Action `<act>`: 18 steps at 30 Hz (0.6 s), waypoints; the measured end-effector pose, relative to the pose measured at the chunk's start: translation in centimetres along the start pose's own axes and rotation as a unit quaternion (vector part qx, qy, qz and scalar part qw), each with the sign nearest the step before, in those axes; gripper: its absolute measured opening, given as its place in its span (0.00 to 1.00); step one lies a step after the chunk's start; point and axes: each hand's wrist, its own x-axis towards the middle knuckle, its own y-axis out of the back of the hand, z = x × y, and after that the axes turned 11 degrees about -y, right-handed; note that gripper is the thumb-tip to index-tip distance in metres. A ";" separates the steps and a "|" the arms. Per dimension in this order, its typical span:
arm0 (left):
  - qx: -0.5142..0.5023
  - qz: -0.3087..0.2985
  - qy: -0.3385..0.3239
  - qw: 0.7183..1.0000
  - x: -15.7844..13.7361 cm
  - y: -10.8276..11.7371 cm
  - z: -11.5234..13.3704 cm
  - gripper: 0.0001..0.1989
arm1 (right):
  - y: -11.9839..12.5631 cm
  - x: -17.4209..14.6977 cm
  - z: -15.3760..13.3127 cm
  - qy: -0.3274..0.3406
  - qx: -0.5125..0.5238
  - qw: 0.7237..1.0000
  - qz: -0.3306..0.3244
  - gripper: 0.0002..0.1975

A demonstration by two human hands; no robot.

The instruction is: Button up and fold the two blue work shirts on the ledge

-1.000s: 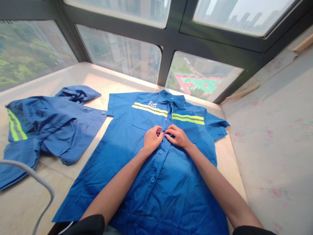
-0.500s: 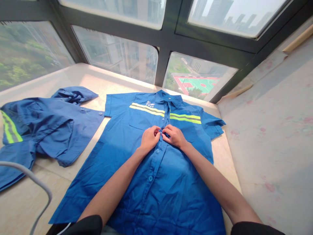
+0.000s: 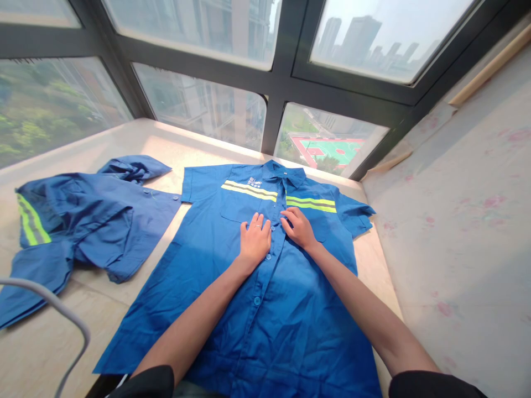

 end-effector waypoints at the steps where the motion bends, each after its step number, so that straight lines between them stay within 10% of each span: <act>1: 0.005 -0.005 0.004 1.000 -0.1 0.0 0.0 0.21 | -0.2 0.1 0.2 -0.015 -0.014 1.000 0.008 0.15; 18: 0.010 -0.078 0.031 0.996 -1.7 1.2 -2.6 0.32 | -2.3 1.0 3.0 -0.071 -0.140 0.987 -0.030 0.33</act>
